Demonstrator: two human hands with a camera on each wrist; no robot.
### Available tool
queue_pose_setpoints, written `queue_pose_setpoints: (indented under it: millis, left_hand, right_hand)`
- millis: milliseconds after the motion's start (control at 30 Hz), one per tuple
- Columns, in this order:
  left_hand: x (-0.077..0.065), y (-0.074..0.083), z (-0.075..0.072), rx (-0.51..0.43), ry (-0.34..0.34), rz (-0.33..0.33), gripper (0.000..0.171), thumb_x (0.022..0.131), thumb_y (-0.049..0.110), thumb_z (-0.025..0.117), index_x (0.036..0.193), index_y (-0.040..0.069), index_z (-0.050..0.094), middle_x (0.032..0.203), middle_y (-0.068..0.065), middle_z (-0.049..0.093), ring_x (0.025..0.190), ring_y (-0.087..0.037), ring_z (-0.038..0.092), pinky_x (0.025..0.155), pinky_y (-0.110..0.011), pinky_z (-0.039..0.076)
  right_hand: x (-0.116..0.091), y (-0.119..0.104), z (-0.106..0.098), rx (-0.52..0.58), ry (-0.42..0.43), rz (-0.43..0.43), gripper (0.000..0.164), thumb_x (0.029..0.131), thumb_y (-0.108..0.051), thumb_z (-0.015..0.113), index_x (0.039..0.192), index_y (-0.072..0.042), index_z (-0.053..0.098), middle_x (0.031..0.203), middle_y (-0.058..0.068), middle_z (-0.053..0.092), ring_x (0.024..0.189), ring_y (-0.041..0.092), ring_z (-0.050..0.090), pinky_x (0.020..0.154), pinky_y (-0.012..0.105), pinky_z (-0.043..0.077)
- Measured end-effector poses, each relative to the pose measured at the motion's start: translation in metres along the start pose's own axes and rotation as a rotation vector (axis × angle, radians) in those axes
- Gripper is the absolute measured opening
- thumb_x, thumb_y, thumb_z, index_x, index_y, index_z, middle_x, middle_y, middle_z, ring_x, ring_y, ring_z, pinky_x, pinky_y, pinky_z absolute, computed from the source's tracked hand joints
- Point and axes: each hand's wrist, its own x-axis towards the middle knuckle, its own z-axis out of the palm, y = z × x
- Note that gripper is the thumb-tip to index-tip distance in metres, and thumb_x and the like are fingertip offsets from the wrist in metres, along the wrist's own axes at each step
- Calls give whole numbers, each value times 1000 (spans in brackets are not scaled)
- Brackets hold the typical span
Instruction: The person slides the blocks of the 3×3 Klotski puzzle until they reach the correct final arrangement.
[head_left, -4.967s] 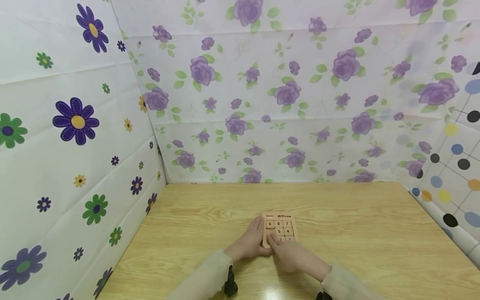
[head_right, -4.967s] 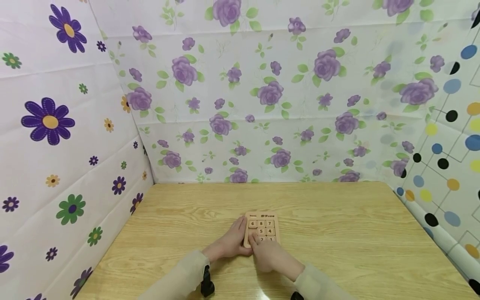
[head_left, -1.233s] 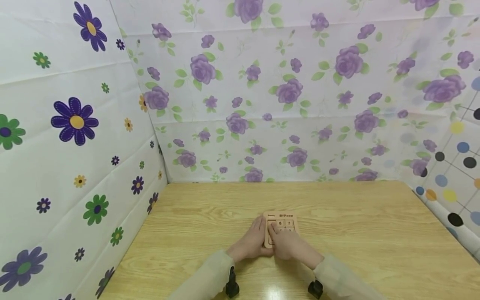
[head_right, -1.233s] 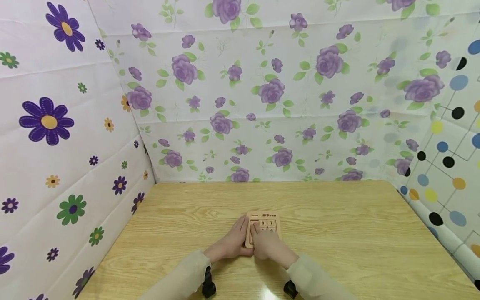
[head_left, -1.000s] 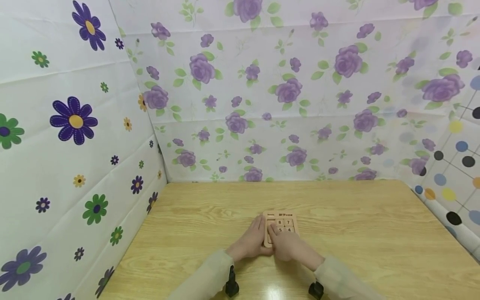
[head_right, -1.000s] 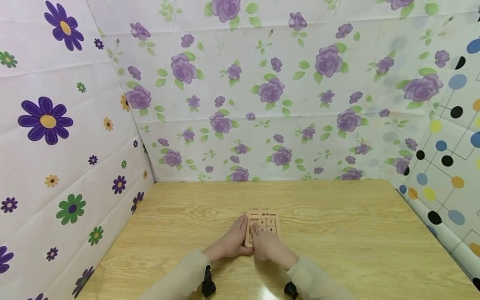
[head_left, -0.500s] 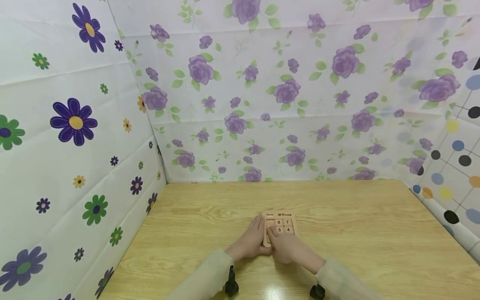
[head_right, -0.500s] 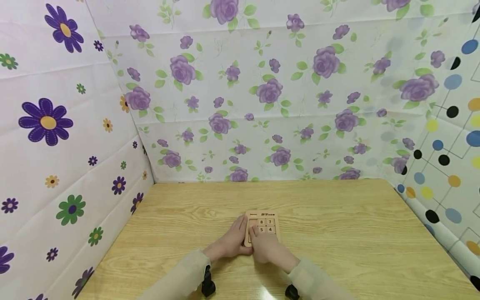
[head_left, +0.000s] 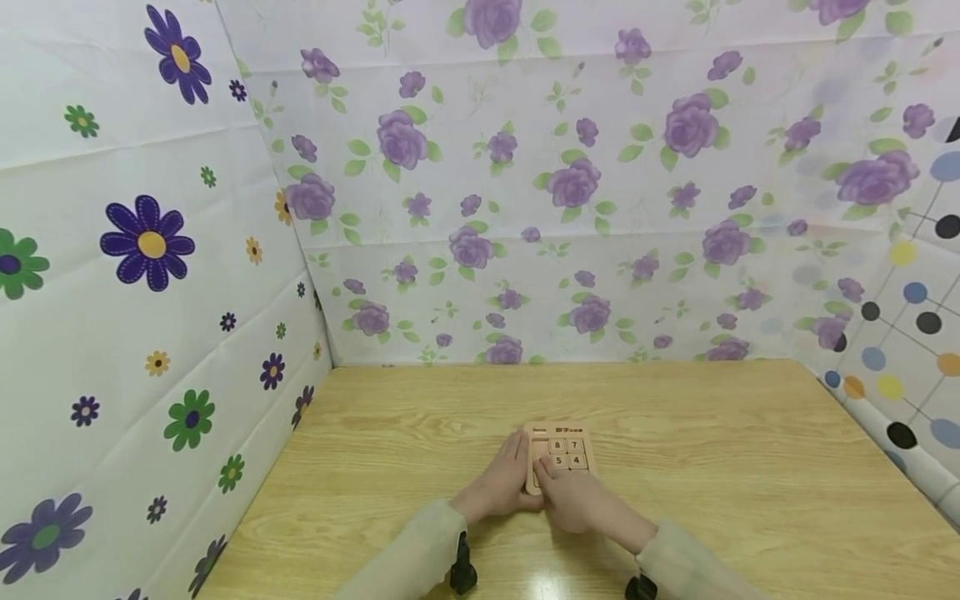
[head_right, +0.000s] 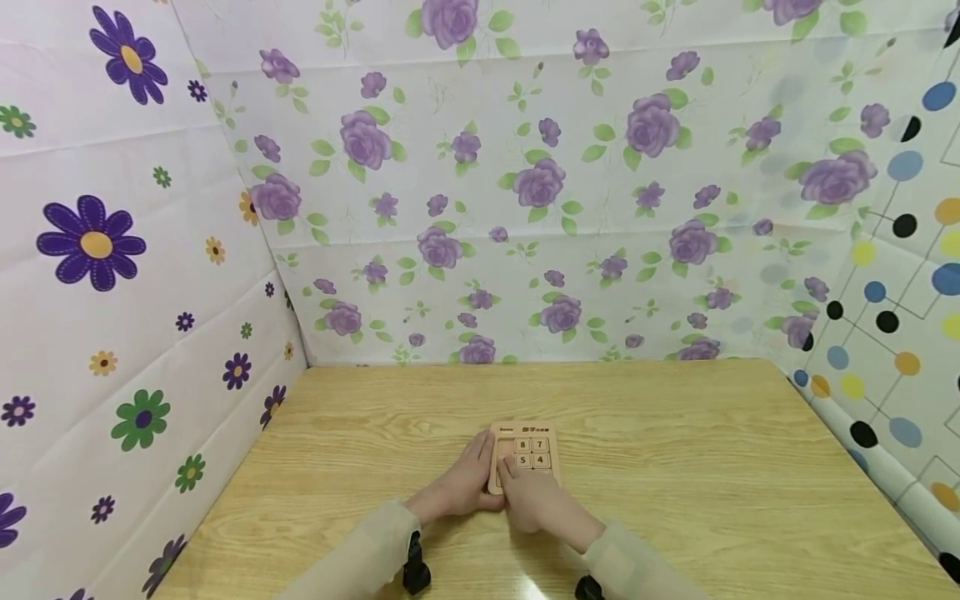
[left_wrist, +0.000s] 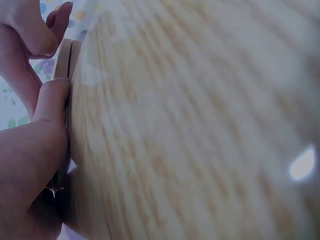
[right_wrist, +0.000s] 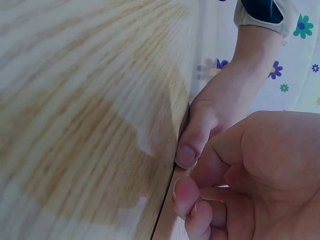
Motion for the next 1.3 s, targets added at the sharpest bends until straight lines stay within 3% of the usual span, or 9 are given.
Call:
queue_pose_setpoints:
  millis: [267, 433, 500, 667, 867, 1100, 1300]
  left_hand:
    - [0, 0, 0, 1, -11, -2, 110, 83, 56, 67, 148, -15, 14, 155, -34, 16, 147, -39, 19, 122, -42, 23]
    - [1, -1, 2, 8, -12, -18, 113, 83, 64, 62, 149, -14, 14, 156, -32, 16, 148, -38, 18, 123, -40, 21]
    - [2, -1, 2, 12, -15, -22, 114, 82, 66, 61, 149, -13, 13, 157, -31, 16, 148, -37, 17, 123, -40, 20]
    - [4, -2, 4, -1, -15, -26, 113, 82, 64, 62, 149, -13, 13, 157, -31, 15, 148, -36, 17, 123, -40, 21]
    - [2, -2, 4, -53, -17, -38, 114, 82, 63, 64, 150, -12, 10, 157, -31, 14, 148, -37, 16, 123, -41, 21]
    - [2, -3, 5, -32, -2, -15, 113, 83, 61, 64, 149, -14, 10, 156, -32, 16, 148, -38, 17, 122, -42, 23]
    - [3, -4, 6, -41, -8, -22, 113, 83, 62, 63, 149, -13, 9, 157, -31, 14, 148, -37, 16, 123, -41, 21]
  right_hand:
    - [-1, 4, 2, -1, 22, -25, 57, 93, -17, 54, 144, 2, 41, 148, 20, 44, 122, 33, 58, 98, 45, 53]
    - [1, 8, 4, 8, 52, -22, 60, 89, -14, 56, 145, 1, 40, 148, 20, 44, 86, 25, 66, 74, 36, 58]
    - [2, 9, 5, 28, 56, -4, 60, 89, -13, 56, 146, 1, 39, 149, 20, 42, 67, 19, 60, 59, 30, 54]
    - [3, 11, 6, 35, 92, 59, 60, 90, -13, 56, 146, 1, 38, 150, 21, 40, 44, 9, 35, 37, 20, 31]
    - [4, 13, 5, 43, 97, 135, 65, 89, -17, 62, 146, 3, 37, 151, 22, 39, 44, 10, 34, 36, 20, 29]
    - [8, 12, 6, -73, 109, 167, 61, 89, -18, 58, 144, 4, 41, 149, 21, 43, 44, 10, 33, 36, 20, 30]
    - [11, 10, 6, -54, 103, 187, 60, 90, -18, 58, 142, 7, 42, 148, 23, 42, 52, 15, 46, 40, 25, 41]
